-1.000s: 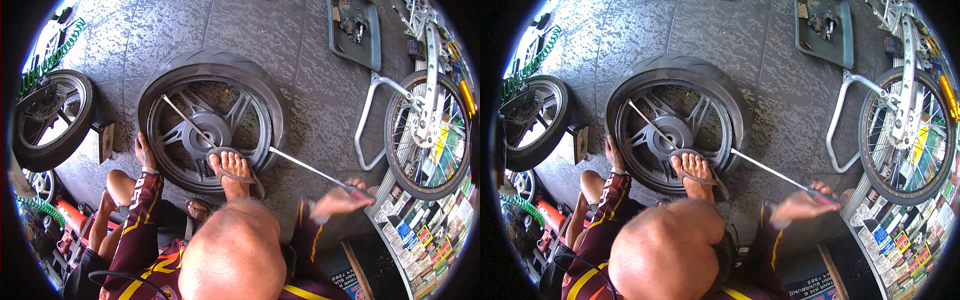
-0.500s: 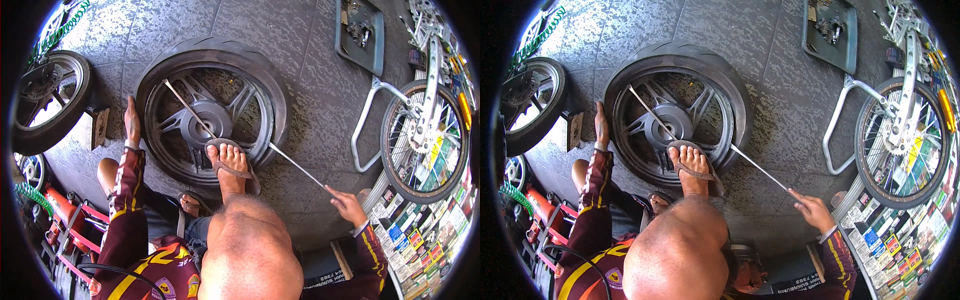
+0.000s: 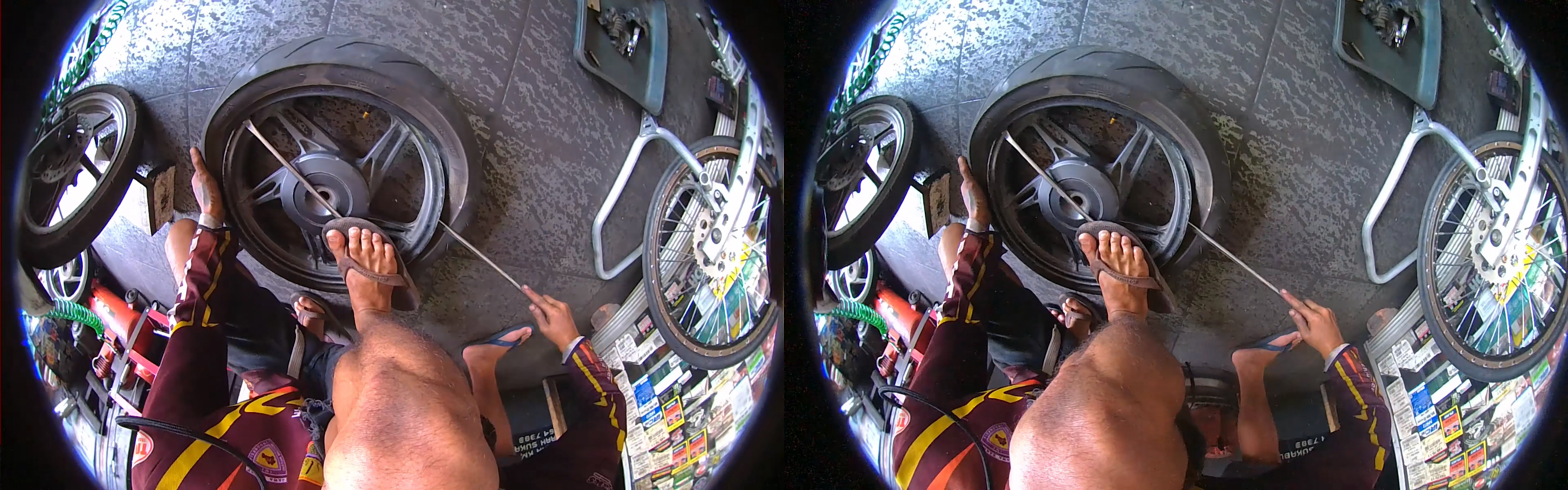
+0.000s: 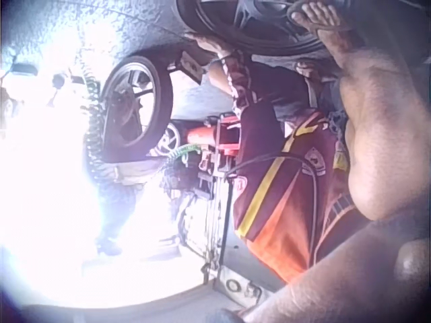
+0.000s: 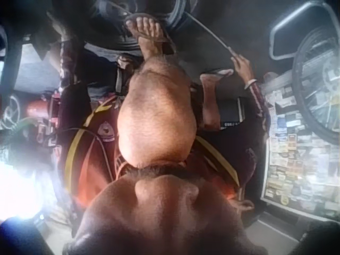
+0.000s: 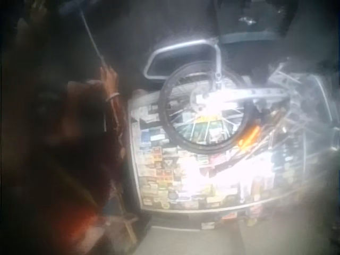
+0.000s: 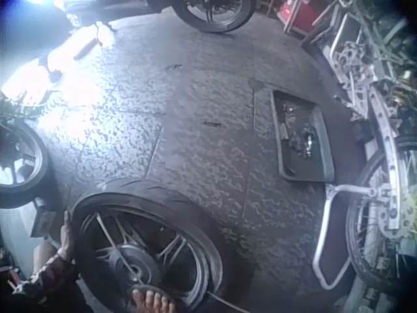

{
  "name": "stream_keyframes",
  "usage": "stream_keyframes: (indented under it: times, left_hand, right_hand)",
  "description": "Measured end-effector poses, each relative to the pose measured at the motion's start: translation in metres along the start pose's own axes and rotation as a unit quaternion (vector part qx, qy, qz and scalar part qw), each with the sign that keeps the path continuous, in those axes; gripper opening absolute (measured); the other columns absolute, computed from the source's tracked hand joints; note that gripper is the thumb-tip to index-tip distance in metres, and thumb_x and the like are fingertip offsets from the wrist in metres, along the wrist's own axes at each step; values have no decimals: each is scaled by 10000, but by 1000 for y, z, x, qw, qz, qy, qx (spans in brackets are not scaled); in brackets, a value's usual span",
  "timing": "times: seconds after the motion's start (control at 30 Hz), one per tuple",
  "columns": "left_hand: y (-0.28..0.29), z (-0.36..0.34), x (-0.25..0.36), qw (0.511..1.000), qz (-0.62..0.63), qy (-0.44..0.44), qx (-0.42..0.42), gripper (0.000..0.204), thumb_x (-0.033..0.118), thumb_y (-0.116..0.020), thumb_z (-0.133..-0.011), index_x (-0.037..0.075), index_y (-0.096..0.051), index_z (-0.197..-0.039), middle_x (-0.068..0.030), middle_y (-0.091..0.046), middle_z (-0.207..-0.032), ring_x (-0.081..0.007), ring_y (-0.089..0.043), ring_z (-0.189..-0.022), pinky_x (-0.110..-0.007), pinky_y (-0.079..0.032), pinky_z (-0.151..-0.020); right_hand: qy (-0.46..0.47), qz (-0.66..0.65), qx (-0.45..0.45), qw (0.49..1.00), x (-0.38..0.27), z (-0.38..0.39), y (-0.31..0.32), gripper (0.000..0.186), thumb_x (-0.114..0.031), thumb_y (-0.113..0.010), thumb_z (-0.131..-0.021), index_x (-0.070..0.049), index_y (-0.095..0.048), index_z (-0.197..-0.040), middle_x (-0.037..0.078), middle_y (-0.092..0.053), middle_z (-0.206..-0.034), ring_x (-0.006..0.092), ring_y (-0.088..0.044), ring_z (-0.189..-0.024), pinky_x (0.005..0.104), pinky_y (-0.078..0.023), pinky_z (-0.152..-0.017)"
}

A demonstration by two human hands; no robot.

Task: The person uses a tire iron to pry a tire off the rim of a motorcycle wheel by hand while sitting on the floor, using their feet to hold the wheel in place.

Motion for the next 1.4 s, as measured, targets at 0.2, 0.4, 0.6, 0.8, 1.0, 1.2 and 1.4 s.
stream_keyframes:
  times: [0.2, 0.4, 0.6, 0.8, 1.0, 1.2, 1.4]
  left_hand:
    - [20, -19, -28, 998, 37, 54, 5, 933, 762, -388, -909, -71, -615, -1262, -155, -670, -1170, -240, -625, -1035, -353, -464, -943]
    - [-17, 3, 7, 1000, 7, -20, -18, 923, 737, -361, -936, -97, -609, -1244, -168, -680, -1153, -241, -623, -1030, -333, -439, -954]
    - [-7, 8, 2, 1000, -12, -21, 19, 870, 725, -416, -927, -98, -696, -957, -130, -671, -803, -236, -569, -747, -377, -452, -777]
    - [-4, 5, 14, 999, -9, -43, 20, 851, 722, -391, -934, -68, -685, -1052, -184, -686, -869, -263, -618, -832, -375, -458, -842]
    - [-3, 11, 10, 999, -19, -26, -5, 857, 725, -360, -940, -48, -667, -1146, -247, -689, -1042, -320, -641, -988, -389, -439, -928]
    - [-5, 0, 3, 984, -84, -147, 55, 787, 641, -344, -994, -76, -663, -1043, -213, -603, -1011, -370, -563, -961, -409, -399, -914]
    - [-9, 2, 2, 990, -48, -122, 43, 805, 641, -348, -995, -113, -628, -958, -226, -577, -973, -365, -541, -933, -413, -393, -899]
  right_hand:
    - [-84, -14, -54, 995, -86, 4, 38, 521, -168, -562, -965, -253, -461, -1469, 179, -644, -825, 368, -656, -675, 445, -537, -661]
    - [-154, 153, -114, 970, -175, -1, 99, 547, -162, -625, -915, -216, -490, -1442, 182, -652, -858, 374, -663, -745, 448, -549, -696]
    - [-22, -17, -57, 998, -230, -7, 139, 304, -203, -697, -847, -60, -659, -1113, 209, -688, -977, 338, -677, -1014, 405, -544, -828]
    - [43, -115, 246, 961, -217, 10, 109, 673, -607, -455, -951, -24, -636, -667, 187, -731, -898, 331, -660, -997, 455, -486, -897]
    - [262, -315, 145, 901, -301, -30, 94, 604, -433, -457, -1016, -82, -476, -525, 51, -559, -497, 232, -558, -495, 384, -463, -521]
    - [301, -201, 19, 932, -348, -67, 90, 288, -176, -580, -884, -18, -515, -653, 112, -533, -614, 293, -525, -494, 358, -403, -484]
    - [309, -212, 42, 926, -391, -120, 97, 195, -83, -554, -904, 54, -594, -772, 162, -557, -625, 347, -585, -543, 424, -453, -519]
Point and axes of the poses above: each hand's wrist, its own z-axis away from the middle knuckle, its own y-axis out of the back of the hand, x = y × z, the point moved 4 cm from there along -z, towards the middle knuckle
